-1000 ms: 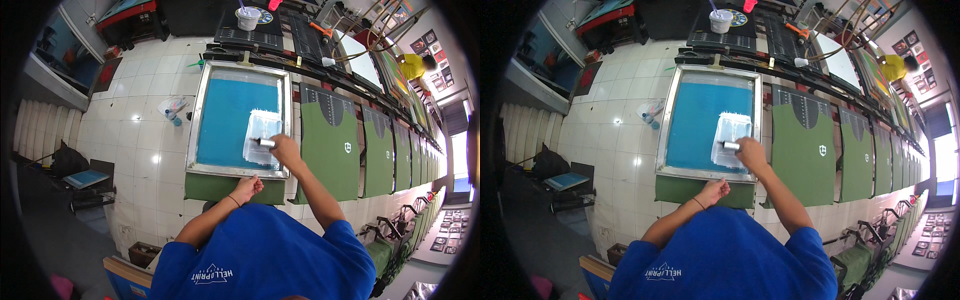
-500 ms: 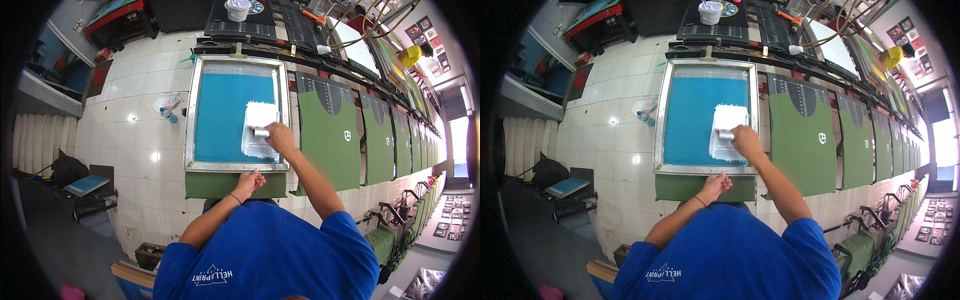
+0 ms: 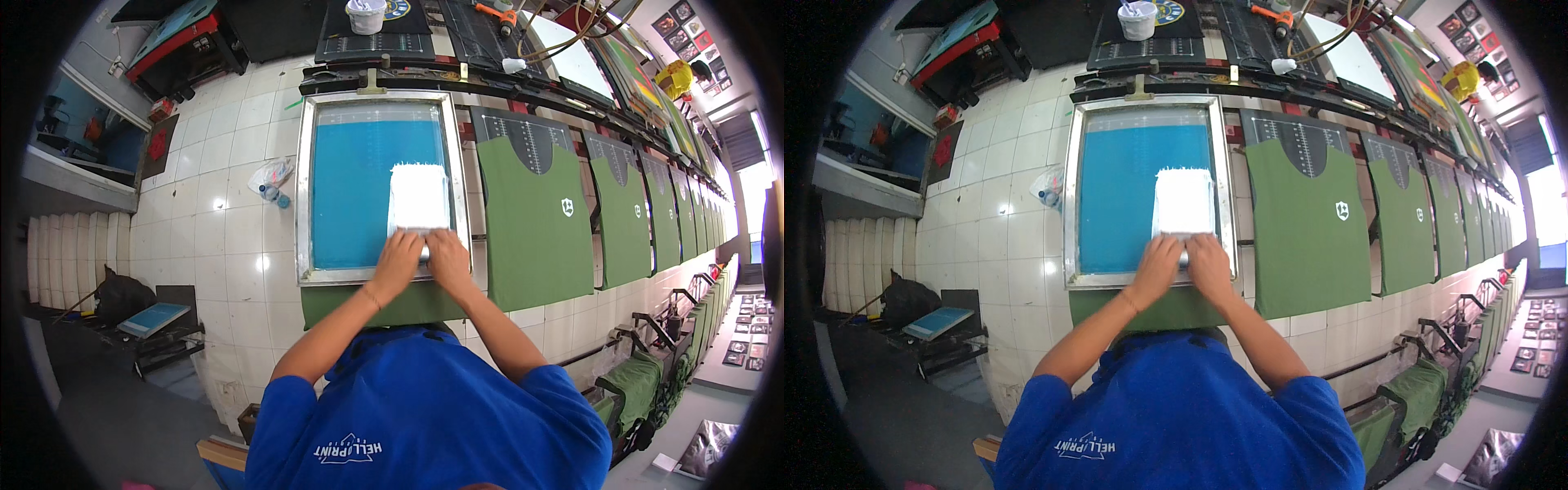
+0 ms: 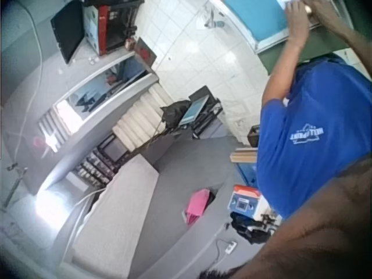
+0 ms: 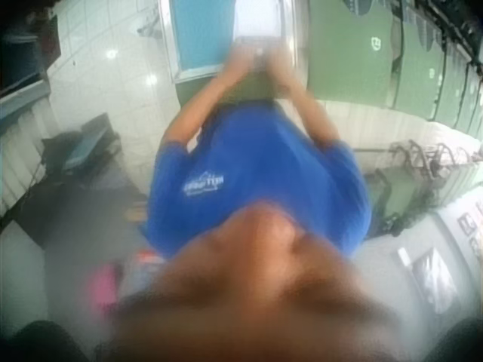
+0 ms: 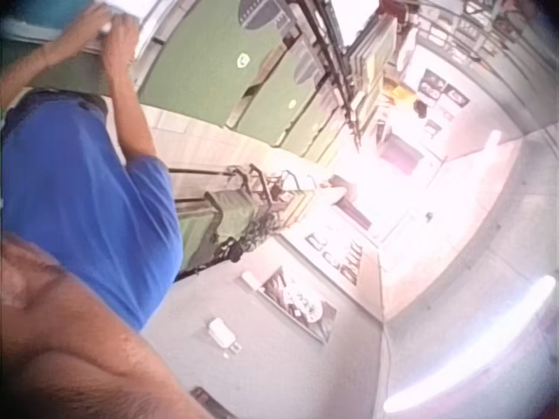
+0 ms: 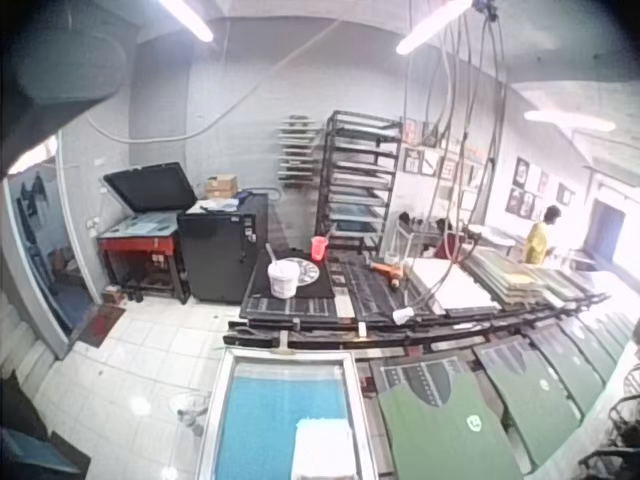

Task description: The person uses a squeegee to spread white ink across a screen printing frame positioned over a green t-shirt. After removing the frame, the person uses a heat gun to dry the printed design on the shirt.

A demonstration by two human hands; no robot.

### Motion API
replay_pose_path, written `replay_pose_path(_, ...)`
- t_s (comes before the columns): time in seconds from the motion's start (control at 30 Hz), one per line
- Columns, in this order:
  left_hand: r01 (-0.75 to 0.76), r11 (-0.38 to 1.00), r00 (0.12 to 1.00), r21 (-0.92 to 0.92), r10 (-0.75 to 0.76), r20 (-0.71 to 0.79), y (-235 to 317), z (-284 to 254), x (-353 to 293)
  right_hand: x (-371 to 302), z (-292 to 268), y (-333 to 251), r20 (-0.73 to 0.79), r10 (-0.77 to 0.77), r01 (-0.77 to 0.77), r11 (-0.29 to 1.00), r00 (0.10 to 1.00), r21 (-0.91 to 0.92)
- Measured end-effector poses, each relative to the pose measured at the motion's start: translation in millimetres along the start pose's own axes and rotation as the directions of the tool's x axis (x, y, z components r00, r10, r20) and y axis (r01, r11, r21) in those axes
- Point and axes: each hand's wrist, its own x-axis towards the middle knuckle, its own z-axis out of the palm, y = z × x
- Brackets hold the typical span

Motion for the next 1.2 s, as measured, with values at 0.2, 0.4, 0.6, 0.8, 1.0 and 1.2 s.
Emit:
replay_pose_path(0.2,0.023,0.999,0.998,-0.040,-0.026,-0.064,-63,6,110,135,-1,52,0.030,-0.006,0.009,0.993,1.000,-0.114)
replay_pose_path(0.4,0.051,0.998,0.999,-0.042,-0.051,0.013,-8,-12,47,46,-13,23,0.027,0.002,-0.001,0.999,1.000,-0.041)
replay_pose_path(0.6,0.104,0.992,0.995,-0.074,-0.103,0.011,36,-1,-28,-33,0,-3,-0.016,0.009,-0.008,0.997,1.000,0.074)
replay_pose_path(0.8,0.074,0.994,0.993,-0.086,-0.081,-0.087,-51,18,81,97,8,43,0.010,0.015,-0.014,0.993,1.000,-0.113)
replay_pose_path(1.0,0.033,0.999,0.998,0.009,-0.032,-0.059,-51,-2,108,121,-7,48,-0.020,-0.017,0.016,0.997,1.000,-0.071)
replay_pose_path(1.2,0.092,0.995,0.994,-0.027,-0.094,-0.056,24,-17,13,8,-20,2,-0.011,-0.028,0.029,0.999,1.000,0.042)
